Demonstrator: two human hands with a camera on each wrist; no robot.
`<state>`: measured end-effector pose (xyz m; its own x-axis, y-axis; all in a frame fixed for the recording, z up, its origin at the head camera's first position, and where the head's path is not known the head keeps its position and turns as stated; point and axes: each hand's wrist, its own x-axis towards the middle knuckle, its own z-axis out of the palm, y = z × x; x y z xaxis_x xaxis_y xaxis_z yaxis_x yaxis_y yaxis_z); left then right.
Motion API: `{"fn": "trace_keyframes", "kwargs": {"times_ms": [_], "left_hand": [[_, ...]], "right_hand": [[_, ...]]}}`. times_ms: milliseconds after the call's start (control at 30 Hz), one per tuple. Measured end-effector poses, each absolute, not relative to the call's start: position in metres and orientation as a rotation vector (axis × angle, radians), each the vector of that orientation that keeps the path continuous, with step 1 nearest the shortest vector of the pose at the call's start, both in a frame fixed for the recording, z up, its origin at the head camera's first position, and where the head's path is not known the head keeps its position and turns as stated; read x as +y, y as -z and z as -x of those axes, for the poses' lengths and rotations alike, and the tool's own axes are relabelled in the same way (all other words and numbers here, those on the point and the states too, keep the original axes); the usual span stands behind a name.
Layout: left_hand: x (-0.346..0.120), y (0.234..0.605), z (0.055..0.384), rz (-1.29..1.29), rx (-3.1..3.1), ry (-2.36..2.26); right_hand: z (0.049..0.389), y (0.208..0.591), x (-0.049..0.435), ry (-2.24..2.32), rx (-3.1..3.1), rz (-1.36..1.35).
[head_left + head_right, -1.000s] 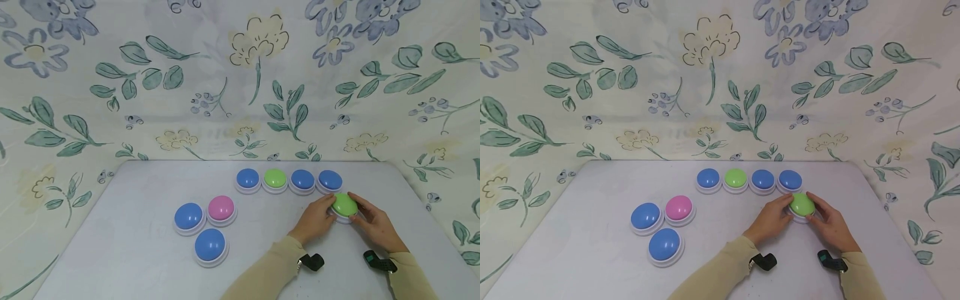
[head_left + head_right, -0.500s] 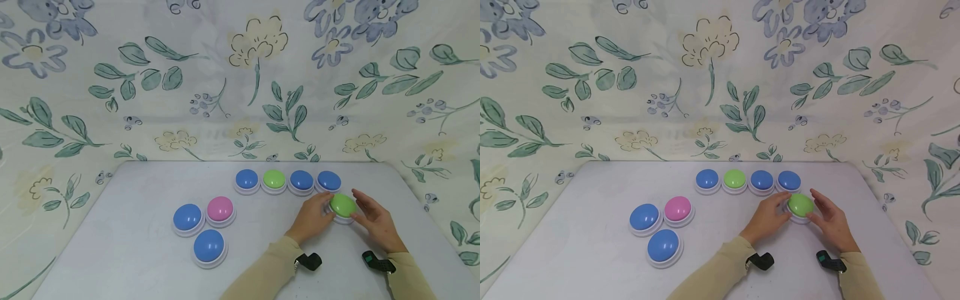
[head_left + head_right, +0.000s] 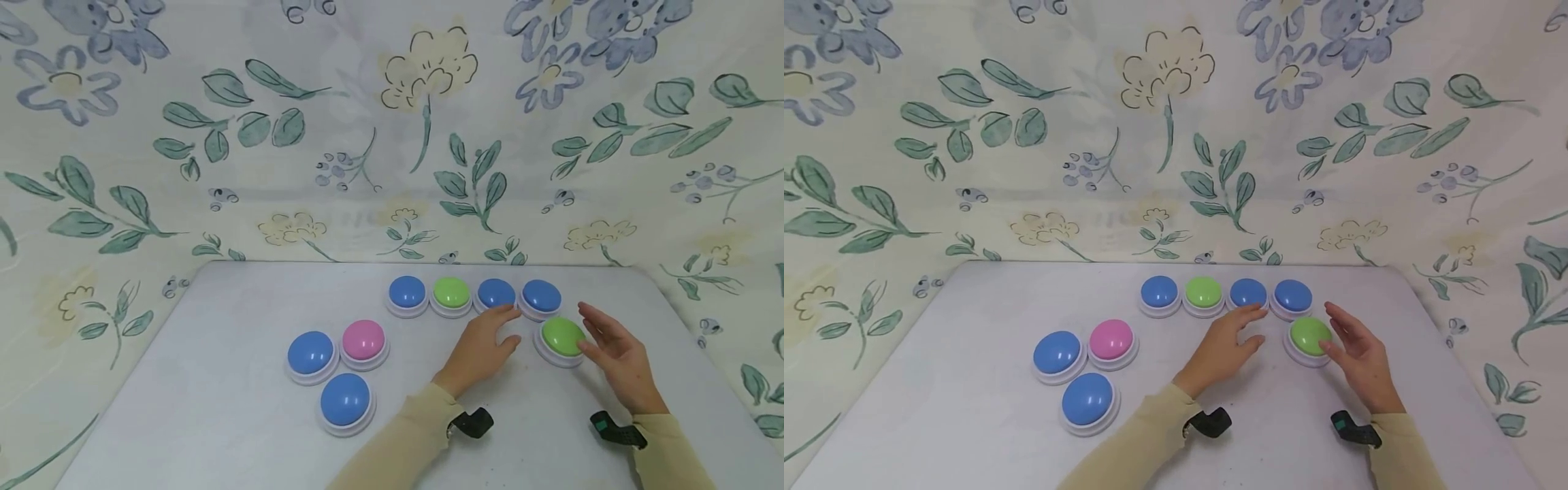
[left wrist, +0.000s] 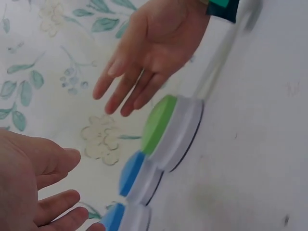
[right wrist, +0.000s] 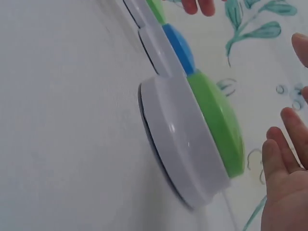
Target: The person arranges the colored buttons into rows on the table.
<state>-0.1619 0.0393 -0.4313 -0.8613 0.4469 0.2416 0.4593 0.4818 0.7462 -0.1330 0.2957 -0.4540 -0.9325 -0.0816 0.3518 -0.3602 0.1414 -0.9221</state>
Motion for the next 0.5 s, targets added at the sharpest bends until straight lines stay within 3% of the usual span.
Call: {"fn": "trace_keyframes", "kwargs": {"times_ms": [500], "left_hand": [[-0.041,0.399,0.148,0.797,-2.672,1.314]], "right_hand": [[0.127,0.442,0.253,-1.919,-2.216,-0.710]]}}
